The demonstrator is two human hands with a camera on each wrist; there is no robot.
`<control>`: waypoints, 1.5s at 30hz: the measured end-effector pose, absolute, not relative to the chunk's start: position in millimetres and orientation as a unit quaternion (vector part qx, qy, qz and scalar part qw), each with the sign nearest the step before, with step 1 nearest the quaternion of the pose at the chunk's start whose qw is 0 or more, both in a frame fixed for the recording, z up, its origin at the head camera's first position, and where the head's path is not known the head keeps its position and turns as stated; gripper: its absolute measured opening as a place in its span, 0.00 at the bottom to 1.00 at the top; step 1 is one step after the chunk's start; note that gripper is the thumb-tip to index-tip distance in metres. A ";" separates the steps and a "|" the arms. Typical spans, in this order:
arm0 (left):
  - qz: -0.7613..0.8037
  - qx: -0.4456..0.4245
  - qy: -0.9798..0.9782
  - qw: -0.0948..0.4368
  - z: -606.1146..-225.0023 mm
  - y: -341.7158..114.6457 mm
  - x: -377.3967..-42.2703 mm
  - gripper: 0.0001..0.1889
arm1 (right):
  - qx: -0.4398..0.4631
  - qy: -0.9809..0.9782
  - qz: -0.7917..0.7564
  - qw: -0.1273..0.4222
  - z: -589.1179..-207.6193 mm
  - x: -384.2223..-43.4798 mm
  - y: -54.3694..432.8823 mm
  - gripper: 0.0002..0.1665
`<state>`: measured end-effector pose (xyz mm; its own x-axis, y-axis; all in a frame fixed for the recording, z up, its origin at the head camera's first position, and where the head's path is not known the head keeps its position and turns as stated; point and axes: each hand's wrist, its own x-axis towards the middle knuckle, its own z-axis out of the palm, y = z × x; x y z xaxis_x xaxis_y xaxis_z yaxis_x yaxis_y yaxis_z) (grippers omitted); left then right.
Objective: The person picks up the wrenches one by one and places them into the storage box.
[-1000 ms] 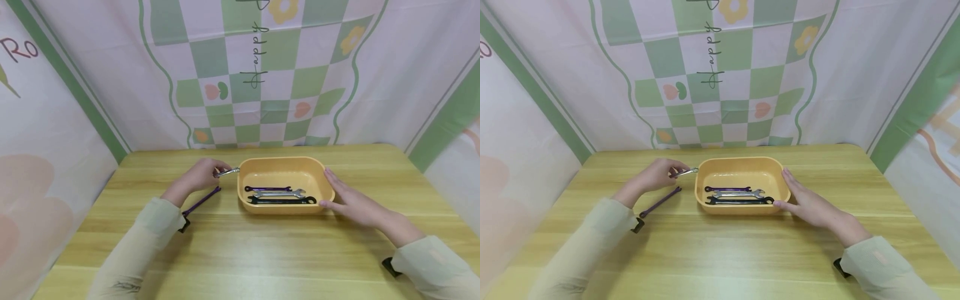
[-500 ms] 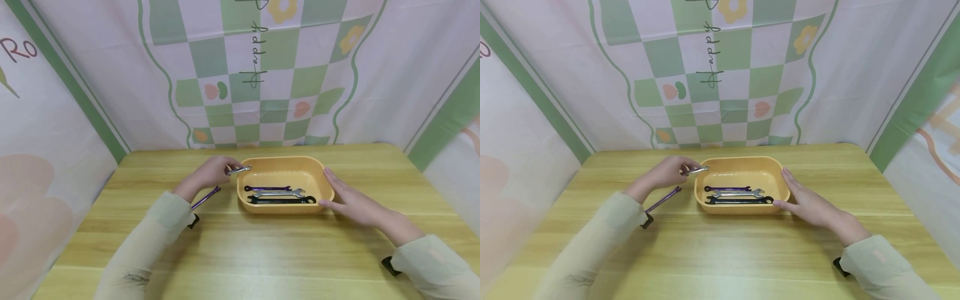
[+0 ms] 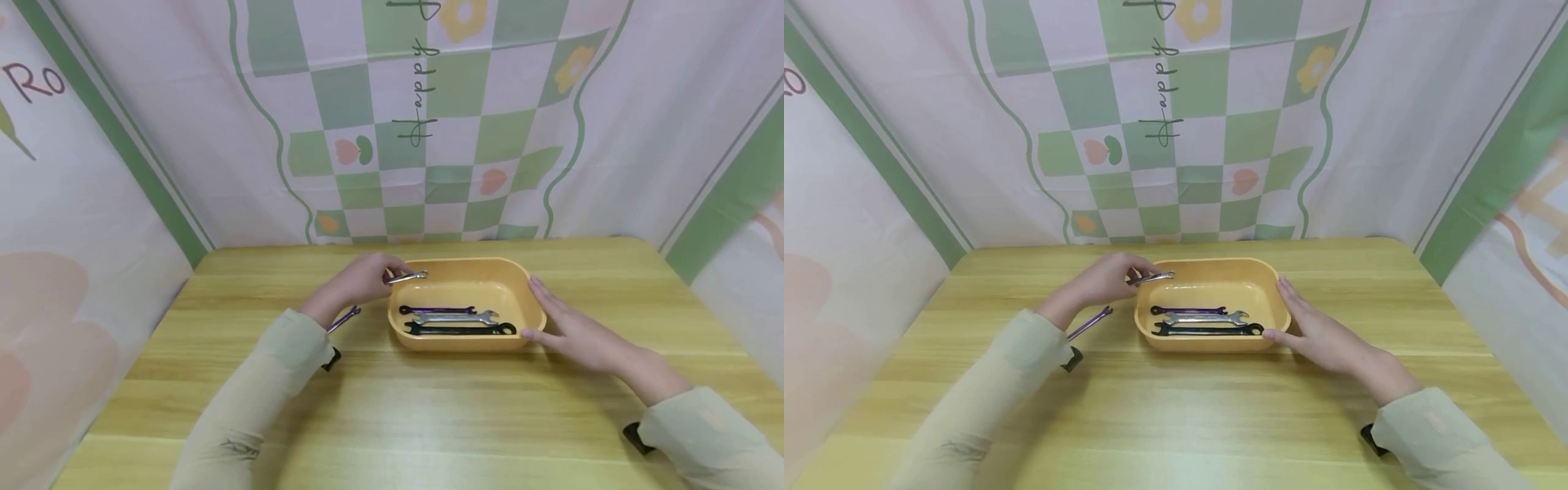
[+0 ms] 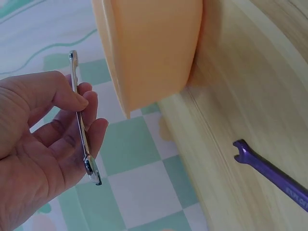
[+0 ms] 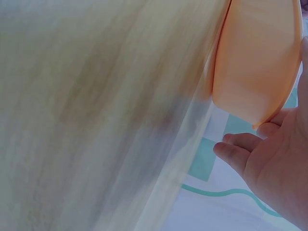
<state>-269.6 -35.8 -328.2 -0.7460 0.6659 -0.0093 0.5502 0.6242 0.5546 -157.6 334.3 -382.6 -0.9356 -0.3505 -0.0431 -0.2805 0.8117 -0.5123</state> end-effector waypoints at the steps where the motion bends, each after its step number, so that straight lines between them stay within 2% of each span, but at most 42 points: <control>1: 0.267 0.341 0.895 0.108 -328.3 -34.0 -269.9 0.24 | -0.166 0.949 -0.259 0.069 -383.1 -157.4 334.3 0.58; 17: 0.291 0.338 0.884 0.137 -329.5 -8.0 -265.8 0.25 | -0.160 0.951 -0.258 0.068 -384.5 -154.5 334.5 0.57; 30: 0.278 0.363 0.881 0.122 -332.3 11.5 -266.4 0.27 | -0.165 0.951 -0.255 0.062 -384.9 -155.7 334.9 0.57; 45: 0.268 0.365 0.882 0.129 -340.1 37.2 -270.1 0.28 | -0.167 0.949 -0.261 0.059 -383.6 -155.7 334.9 0.57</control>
